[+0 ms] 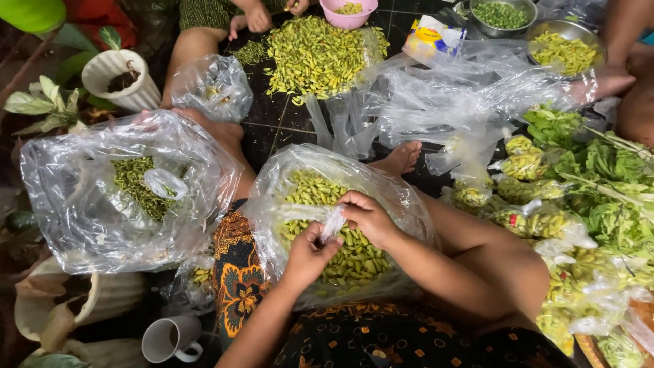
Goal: The person puts green buds or flowers into small plastic bags by hand and seals the bags.
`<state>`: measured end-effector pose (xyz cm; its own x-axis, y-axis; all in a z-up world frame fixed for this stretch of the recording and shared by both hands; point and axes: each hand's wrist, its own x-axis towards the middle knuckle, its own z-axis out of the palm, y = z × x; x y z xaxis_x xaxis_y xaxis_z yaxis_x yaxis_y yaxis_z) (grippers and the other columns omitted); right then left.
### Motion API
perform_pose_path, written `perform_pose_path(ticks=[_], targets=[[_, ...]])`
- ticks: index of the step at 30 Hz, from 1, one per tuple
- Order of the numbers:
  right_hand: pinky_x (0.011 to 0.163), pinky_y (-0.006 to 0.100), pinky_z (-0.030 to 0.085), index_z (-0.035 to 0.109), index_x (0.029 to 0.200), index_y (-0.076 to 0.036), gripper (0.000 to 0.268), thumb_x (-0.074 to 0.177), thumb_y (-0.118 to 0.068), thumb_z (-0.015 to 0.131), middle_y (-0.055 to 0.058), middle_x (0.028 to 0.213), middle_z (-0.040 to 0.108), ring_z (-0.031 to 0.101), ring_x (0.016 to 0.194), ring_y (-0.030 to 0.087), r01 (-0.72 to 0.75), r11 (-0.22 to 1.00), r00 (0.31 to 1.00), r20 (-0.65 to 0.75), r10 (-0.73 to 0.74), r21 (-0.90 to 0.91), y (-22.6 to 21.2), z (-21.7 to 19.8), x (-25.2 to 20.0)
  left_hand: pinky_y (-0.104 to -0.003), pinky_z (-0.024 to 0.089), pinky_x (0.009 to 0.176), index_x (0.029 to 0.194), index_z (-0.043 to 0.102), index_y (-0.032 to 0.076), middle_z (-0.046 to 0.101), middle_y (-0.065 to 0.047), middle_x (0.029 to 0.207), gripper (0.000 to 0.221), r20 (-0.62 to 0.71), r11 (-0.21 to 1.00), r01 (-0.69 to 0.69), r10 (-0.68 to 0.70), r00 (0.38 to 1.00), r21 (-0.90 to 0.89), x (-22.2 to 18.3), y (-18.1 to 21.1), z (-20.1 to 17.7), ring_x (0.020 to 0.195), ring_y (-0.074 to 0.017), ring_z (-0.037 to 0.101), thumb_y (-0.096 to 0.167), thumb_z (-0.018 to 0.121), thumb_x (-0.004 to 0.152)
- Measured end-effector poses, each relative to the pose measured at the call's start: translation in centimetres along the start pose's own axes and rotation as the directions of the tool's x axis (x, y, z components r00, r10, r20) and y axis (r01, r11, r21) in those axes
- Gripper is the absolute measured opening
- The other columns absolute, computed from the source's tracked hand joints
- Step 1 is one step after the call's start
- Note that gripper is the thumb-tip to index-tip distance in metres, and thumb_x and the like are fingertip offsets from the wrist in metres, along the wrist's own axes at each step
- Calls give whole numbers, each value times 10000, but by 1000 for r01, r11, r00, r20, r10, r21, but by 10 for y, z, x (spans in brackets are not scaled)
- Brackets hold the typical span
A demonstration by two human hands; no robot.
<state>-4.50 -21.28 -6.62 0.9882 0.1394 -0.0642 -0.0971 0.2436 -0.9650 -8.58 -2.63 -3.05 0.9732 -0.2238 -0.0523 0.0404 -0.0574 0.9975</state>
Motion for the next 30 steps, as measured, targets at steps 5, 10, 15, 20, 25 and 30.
perform_pose_path(ticks=[5,10,15,20,25,30], targets=[[458,177,323,669,1051,23,159,917,-30,602,70,663,545,455,577,80,9,999,984,180,-3,-32,-14,4,-4,-233,445,569,917,648,65,599,-53,687,46,-142,988,-14,-8,990,-157,7,-22,-7,624,-109,531,85,656,957],[444,207,336,747,920,1,77,887,-66,768,42,587,554,437,506,86,187,948,926,369,-83,-257,-14,1,-2,-188,420,525,950,561,111,622,-49,711,77,-109,865,42,-111,988,-499,8,-27,-10,629,-89,562,156,530,1005],[522,191,358,669,996,4,104,932,-71,633,46,686,552,470,622,91,-33,999,986,163,29,23,-17,-2,-2,-221,384,518,994,595,24,608,-52,674,235,-27,994,-26,23,999,-108,8,-21,-16,572,-94,506,23,780,848],[527,225,336,672,958,8,129,919,-104,722,62,651,567,455,569,94,66,990,943,331,-21,-124,-22,3,-4,-215,351,506,1030,636,48,591,-52,726,99,-179,966,-6,-42,983,-257,9,-18,-15,621,-101,487,24,577,953],[596,252,394,722,885,-7,108,943,-98,720,11,640,557,456,623,94,92,982,928,371,-24,-167,-25,-8,0,-200,288,472,990,626,42,502,-29,638,107,-70,909,65,-103,992,-412,6,-15,-11,552,-83,403,46,532,939],[704,220,536,708,1126,22,255,882,-47,740,60,894,665,615,780,83,113,973,990,102,-94,-201,-27,-6,-5,-247,347,530,915,662,39,509,-37,608,111,-165,987,-118,99,981,-109,7,-26,-9,570,-114,422,54,577,985]])
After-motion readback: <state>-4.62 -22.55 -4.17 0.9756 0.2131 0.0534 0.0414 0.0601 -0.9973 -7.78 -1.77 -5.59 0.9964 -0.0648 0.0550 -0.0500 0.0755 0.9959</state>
